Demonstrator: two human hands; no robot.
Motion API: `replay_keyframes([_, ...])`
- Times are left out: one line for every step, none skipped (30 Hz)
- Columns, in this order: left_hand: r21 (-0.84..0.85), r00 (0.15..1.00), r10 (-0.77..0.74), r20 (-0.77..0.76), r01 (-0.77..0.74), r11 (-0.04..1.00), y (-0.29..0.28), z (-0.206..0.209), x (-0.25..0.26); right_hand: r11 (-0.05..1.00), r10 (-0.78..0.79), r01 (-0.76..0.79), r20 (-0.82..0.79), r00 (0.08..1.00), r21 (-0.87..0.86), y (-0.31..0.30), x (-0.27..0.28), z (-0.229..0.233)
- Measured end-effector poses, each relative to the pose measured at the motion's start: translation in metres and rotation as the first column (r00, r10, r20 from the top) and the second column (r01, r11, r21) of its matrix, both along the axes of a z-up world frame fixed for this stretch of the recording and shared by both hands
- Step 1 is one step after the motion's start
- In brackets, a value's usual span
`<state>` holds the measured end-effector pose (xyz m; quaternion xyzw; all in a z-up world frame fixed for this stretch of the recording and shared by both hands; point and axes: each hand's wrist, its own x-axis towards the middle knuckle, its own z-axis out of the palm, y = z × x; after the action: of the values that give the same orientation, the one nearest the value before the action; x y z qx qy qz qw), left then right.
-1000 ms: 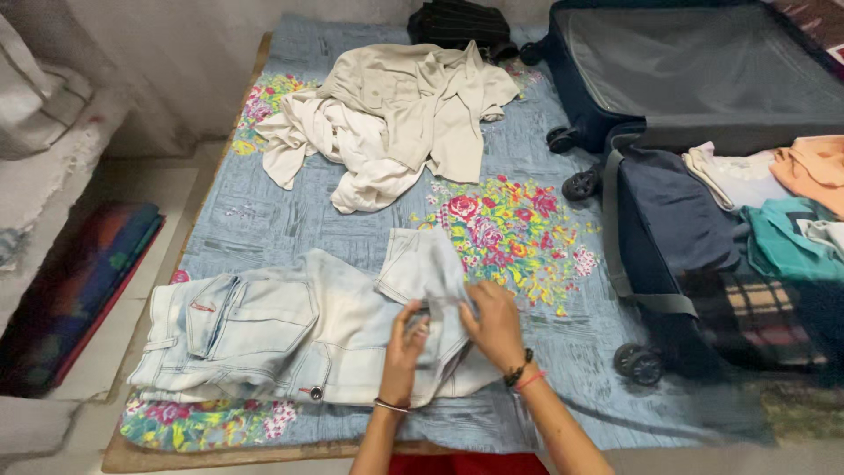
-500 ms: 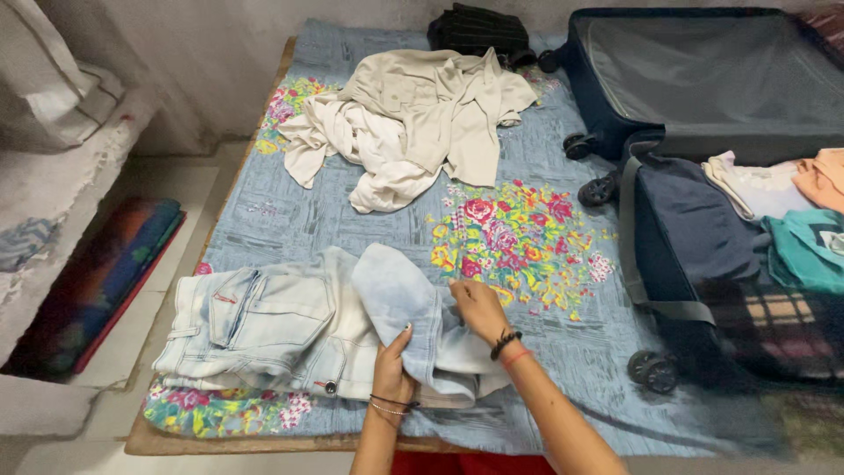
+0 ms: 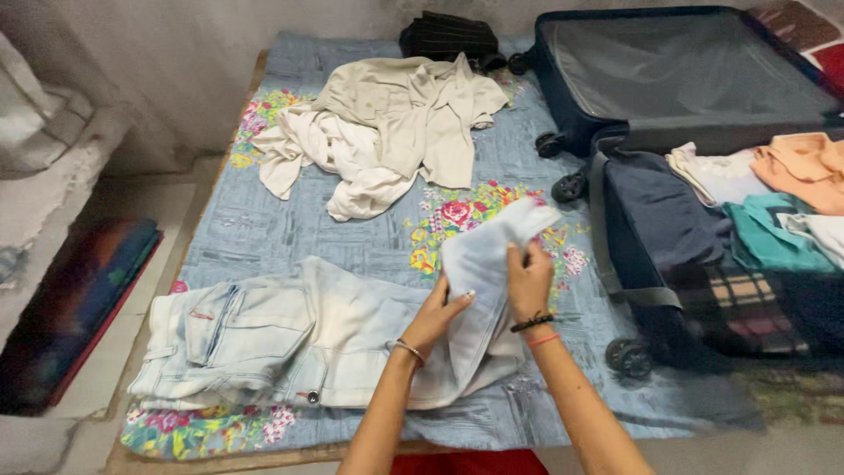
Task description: The person folds an orange shirt, white pants, light blue jeans, and tan cargo pants on a bed and places them into an open suitcase.
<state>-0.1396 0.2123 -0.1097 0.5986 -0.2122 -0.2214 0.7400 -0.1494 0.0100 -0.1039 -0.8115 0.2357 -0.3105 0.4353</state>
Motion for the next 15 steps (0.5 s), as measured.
replay_keyframes([0.073, 0.981, -0.022, 0.195, 0.008, 0.997, -0.017, 0.008, 0.003, 0.995, 0.053, -0.072, 0.243, 0.969, 0.071, -0.01, -0.013, 0.014])
replay_keyframes([0.14, 0.923, -0.055, 0.382, 0.001, 0.99, -0.035, 0.015, 0.004, 0.981, 0.086, -0.158, 0.476, 0.876, 0.115, -0.026, -0.03, 0.032])
replay_keyframes([0.225, 0.88, -0.071, 0.469, -0.041, 0.974, -0.051, 0.021, 0.005, 0.902, 0.061, -0.305, 0.61, 0.79, 0.305, -0.037, -0.043, 0.05])
replay_keyframes([0.301, 0.83, -0.095, 0.549, -0.091, 0.949, -0.067, 0.026, 0.003, 0.767, -0.005, -0.459, 0.72, 0.694, 0.448, -0.044, -0.053, 0.065])
replay_keyframes([0.368, 0.773, -0.125, 0.622, -0.148, 0.918, -0.083, 0.031, 0.0, 0.732, -0.021, -0.476, 0.715, 0.699, 0.487, -0.054, -0.064, 0.078])
replay_keyframes([0.437, 0.77, -0.173, 0.614, -0.149, 0.887, -0.098, 0.034, -0.004, 0.694, -0.037, -0.491, 0.708, 0.705, 0.526, -0.07, -0.078, 0.092])
replay_keyframes([0.504, 0.766, -0.221, 0.604, -0.152, 0.85, -0.112, 0.037, -0.01, 0.654, -0.053, -0.506, 0.701, 0.711, 0.562, -0.081, -0.089, 0.101])
replay_keyframes([0.568, 0.761, -0.268, 0.591, -0.156, 0.808, -0.126, 0.039, -0.016, 0.705, -0.059, -0.478, 0.715, 0.697, 0.524, -0.086, -0.097, 0.106])
replay_keyframes([0.576, 0.748, -0.284, 0.6, -0.158, 0.802, -0.139, 0.04, -0.024, 0.753, -0.062, -0.447, 0.728, 0.682, 0.483, -0.092, -0.105, 0.11])
replay_keyframes([0.585, 0.734, -0.299, 0.61, -0.163, 0.795, -0.15, 0.04, -0.032, 0.795, -0.063, -0.415, 0.742, 0.667, 0.441, -0.098, -0.111, 0.113])
replay_keyframes([0.594, 0.72, -0.314, 0.619, -0.167, 0.787, -0.159, 0.04, -0.039, 0.866, -0.059, -0.313, 0.702, 0.71, 0.39, -0.105, -0.116, 0.115])
replay_keyframes([0.568, 0.687, -0.306, 0.659, -0.189, 0.801, -0.167, 0.038, -0.046, 0.921, -0.062, -0.21, 0.656, 0.752, 0.328, -0.113, -0.122, 0.116])
replay_keyframes([0.541, 0.653, -0.296, 0.697, -0.209, 0.815, -0.174, 0.037, -0.054, 0.961, -0.074, -0.107, 0.608, 0.791, 0.256, -0.123, -0.129, 0.116])
replay_keyframes([0.511, 0.617, -0.282, 0.734, -0.23, 0.828, -0.179, 0.037, -0.058, 0.996, -0.091, 0.069, 0.495, 0.864, 0.063, -0.135, -0.136, 0.119])
replay_keyframes([0.484, 0.593, -0.281, 0.754, -0.212, 0.849, -0.182, 0.039, -0.063, 0.964, -0.142, 0.214, 0.377, 0.915, -0.155, -0.147, -0.143, 0.124])
